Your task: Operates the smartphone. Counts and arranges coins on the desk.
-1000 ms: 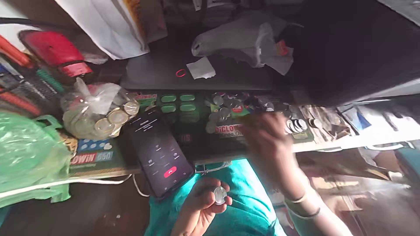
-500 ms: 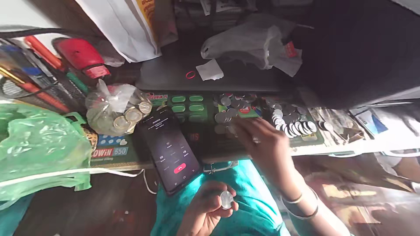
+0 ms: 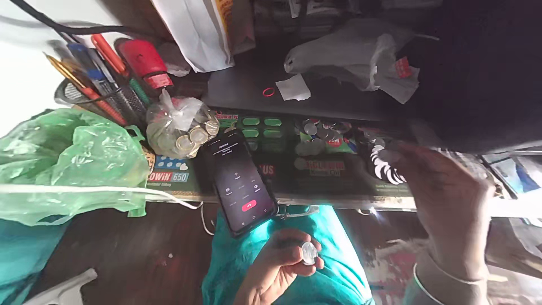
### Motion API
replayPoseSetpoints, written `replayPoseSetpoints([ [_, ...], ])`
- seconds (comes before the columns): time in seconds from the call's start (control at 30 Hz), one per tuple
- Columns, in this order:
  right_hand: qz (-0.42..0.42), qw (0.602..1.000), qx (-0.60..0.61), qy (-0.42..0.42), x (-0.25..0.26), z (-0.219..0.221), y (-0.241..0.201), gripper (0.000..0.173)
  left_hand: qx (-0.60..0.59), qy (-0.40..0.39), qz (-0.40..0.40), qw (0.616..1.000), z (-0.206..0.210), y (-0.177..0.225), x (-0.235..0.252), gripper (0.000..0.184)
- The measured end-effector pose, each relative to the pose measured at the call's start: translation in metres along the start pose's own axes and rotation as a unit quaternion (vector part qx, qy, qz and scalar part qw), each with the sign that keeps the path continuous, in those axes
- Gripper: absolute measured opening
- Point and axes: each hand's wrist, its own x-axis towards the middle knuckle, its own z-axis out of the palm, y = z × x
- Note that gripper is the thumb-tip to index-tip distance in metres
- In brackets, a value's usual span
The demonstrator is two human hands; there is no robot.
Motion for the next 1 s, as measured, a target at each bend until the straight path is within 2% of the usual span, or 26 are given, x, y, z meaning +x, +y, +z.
replayPoseSetpoints([
  [0.07,-0.002,0.987,-0.159,0.023,0.007,-0.009,0.013,0.029,-0.001,0.004,-0.001,1.000,0.001,0.000,0.000,0.027],
  [0.17,0.010,0.966,-0.258,-0.006,0.013,-0.010,0.008,0.033,0.004,0.008,0.001,1.000,0.001,0.000,0.001,0.027],
  [0.23,-0.032,0.968,-0.248,-0.013,0.009,0.002,-0.005,0.035,0.015,0.010,0.002,1.000,0.001,0.001,0.001,0.026],
  [0.33,-0.160,0.975,-0.141,-0.068,-0.009,0.039,-0.028,0.032,0.022,0.020,-0.002,1.000,0.001,0.001,0.000,0.025],
  [0.37,-0.204,0.966,-0.113,-0.112,-0.015,0.053,-0.035,0.038,0.024,0.020,-0.002,1.000,0.001,0.002,0.000,0.025],
  [0.43,-0.266,0.937,-0.130,-0.186,-0.027,0.074,-0.044,0.062,0.023,0.017,0.001,1.000,0.000,0.003,-0.002,0.026],
  [0.47,-0.292,0.924,-0.152,-0.194,-0.032,0.079,-0.044,0.062,0.021,0.019,0.002,1.000,0.000,0.004,-0.004,0.025],
  [0.57,-0.358,0.912,-0.136,-0.149,-0.044,0.074,-0.037,0.031,0.020,0.017,0.019,0.999,-0.001,0.006,-0.010,0.026],
  [0.63,-0.360,0.927,-0.032,-0.104,-0.052,0.068,-0.032,0.016,0.020,0.017,0.030,0.999,-0.001,0.006,-0.011,0.026],
  [0.67,-0.331,0.939,0.030,-0.084,-0.056,0.065,-0.031,0.013,0.021,0.016,0.033,0.999,-0.002,0.006,-0.010,0.026],
  [0.7,-0.268,0.956,0.097,-0.076,-0.059,0.062,-0.033,0.011,0.024,0.016,0.032,0.999,-0.002,0.006,-0.009,0.026],
  [0.73,-0.181,0.965,0.171,-0.081,-0.059,0.059,-0.037,0.012,0.026,0.017,0.029,0.999,-0.002,0.006,-0.009,0.025],
  [0.77,-0.090,0.957,0.256,-0.100,-0.057,0.055,-0.040,0.016,0.025,0.016,0.026,0.999,-0.001,0.006,-0.008,0.025],
  [0.83,0.072,0.893,0.427,-0.125,-0.050,0.051,-0.041,0.026,0.021,0.012,0.017,1.000,0.002,0.005,-0.008,0.026],
  [0.87,0.127,0.854,0.490,-0.123,-0.048,0.051,-0.041,0.027,0.020,0.010,0.013,1.000,0.002,0.004,-0.008,0.026],
  [0.93,0.188,0.800,0.557,-0.122,-0.045,0.049,-0.043,0.028,0.018,0.002,0.010,1.000,0.003,0.003,-0.009,0.026],
  [1.0,0.205,0.779,0.580,-0.123,-0.044,0.046,-0.044,0.029,0.020,0.001,0.010,1.000,0.003,0.001,-0.009,0.027],
])
